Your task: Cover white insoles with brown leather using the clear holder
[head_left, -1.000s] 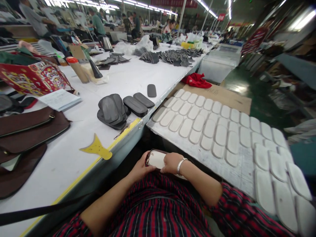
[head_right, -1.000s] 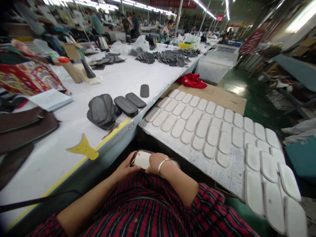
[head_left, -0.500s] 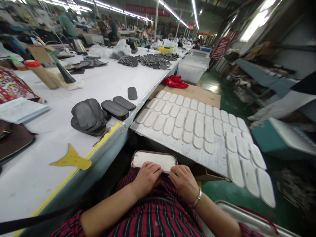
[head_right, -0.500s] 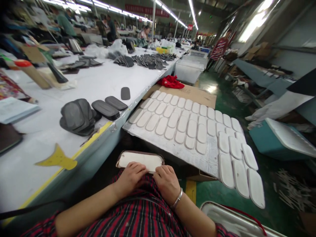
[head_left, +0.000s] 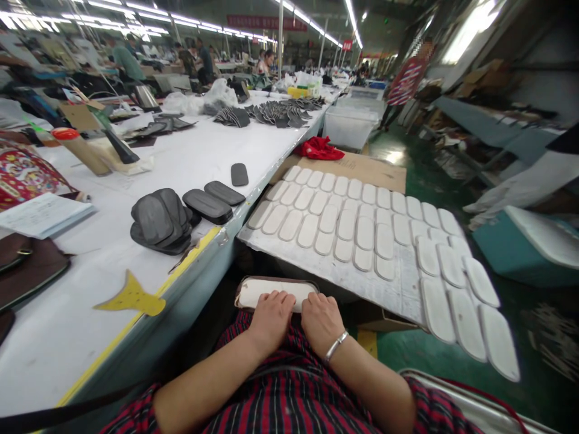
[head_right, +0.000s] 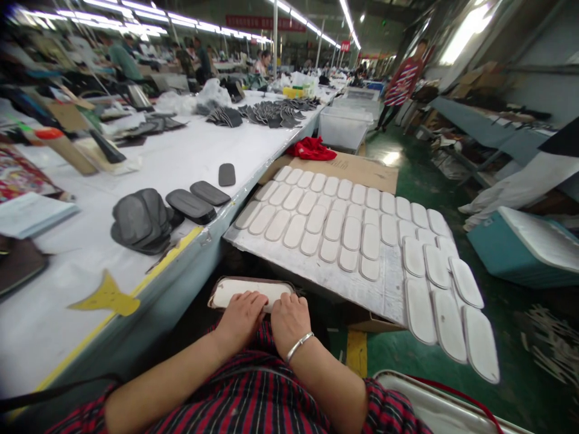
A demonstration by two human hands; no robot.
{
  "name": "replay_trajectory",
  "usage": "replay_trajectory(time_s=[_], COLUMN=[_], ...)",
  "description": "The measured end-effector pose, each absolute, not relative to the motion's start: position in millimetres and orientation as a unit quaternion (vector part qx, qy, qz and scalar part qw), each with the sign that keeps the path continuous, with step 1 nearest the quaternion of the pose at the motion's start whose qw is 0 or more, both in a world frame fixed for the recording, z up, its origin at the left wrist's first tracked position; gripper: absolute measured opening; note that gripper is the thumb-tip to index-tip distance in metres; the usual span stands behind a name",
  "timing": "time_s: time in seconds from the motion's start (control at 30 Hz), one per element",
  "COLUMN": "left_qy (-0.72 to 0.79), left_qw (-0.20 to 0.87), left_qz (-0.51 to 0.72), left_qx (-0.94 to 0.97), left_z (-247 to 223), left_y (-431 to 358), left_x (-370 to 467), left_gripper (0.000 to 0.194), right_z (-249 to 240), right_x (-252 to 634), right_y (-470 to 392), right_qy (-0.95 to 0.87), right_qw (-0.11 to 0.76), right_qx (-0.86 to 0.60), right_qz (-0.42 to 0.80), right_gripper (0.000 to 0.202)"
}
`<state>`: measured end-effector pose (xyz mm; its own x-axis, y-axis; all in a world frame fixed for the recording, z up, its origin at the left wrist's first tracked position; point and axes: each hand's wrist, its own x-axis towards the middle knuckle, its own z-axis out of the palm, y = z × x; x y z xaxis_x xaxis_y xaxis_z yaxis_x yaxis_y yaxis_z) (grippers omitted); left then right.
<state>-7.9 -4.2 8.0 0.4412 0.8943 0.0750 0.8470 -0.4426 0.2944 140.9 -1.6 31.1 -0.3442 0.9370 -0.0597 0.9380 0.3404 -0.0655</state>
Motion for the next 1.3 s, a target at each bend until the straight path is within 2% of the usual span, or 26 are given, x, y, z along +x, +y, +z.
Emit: replay_trajectory(time_s=[0.07,0.13,0.17,0.23,0.37,0.43,0.6,0.73,0.83,0.9,1.0,1.1,1.2,1.3], left_qy=[0.520,0.517,0.516,0.510,0.481,0.478,0.486,0.485,0.473,0.464,0.475,0.536,0.557,0.547], left_qw=[0.077,0.058,0.060,0.090,0.165,0.182,0.188,0.157,0.127,0.155,0.264,0.322,0.385,0.413], left_qz=[0.137,0.180,0.197,0.207,0.163,0.139,0.121,0.117,0.110,0.108,0.151,0.246,0.230,0.199], left_qx=[0.840,0.835,0.832,0.830,0.845,0.848,0.845,0.852,0.865,0.866,0.826,0.740,0.699,0.700], left_z=[9.2,9.2,8.4,5.2,-3.3,-4.9,-2.4,-1.6,0.2,2.3,4.6,1.1,-8.0,-12.1], left_y=[1.9,12.7,19.9,36.0,61.1,65.7,62.2,54.8,49.9,50.2,56.9,63.8,66.5,67.5], left_x=[-13.5,-20.5,-22.8,-22.8,-10.4,-5.6,-5.1,-0.2,4.0,-1.8,-35.3,-89.3,-130.4,-140.6], left_gripper=[0.035,0.060,0.065,0.062,0.041,0.035,0.026,0.016,0.017,0.019,0.033,0.050,0.041,0.026], right_z=[35.8,36.8,35.6,29.8,14.8,10.1,10.0,16.7,23.3,27.6,31.8,28.0,11.4,-11.0], right_x=[149.4,163.0,169.8,179.8,180.9,177.6,177.3,172.9,163.0,158.2,153.5,138.5,105.4,68.2], right_y=[7.0,21.2,30.0,48.0,72.3,76.1,76.1,71.7,64.5,62.7,74.6,101.8,127.9,142.1], right_qy=[0.809,0.806,0.810,0.826,0.875,0.888,0.918,0.956,0.963,0.959,0.941,0.895,0.822,0.791], right_qw=[-0.024,-0.071,-0.091,-0.101,-0.026,-0.005,0.015,0.034,0.052,0.072,0.072,0.002,0.004,0.070], right_qx=[0.586,0.582,0.572,0.543,0.473,0.450,0.389,0.290,0.262,0.272,0.329,0.398,0.416,0.397], right_qz=[-0.050,-0.077,-0.092,-0.107,-0.097,-0.091,-0.071,-0.001,0.041,0.046,-0.017,-0.200,-0.389,-0.460], right_gripper=[0.007,0.023,0.028,0.030,0.014,0.018,0.018,0.015,0.013,0.012,0.015,0.022,0.039,0.052])
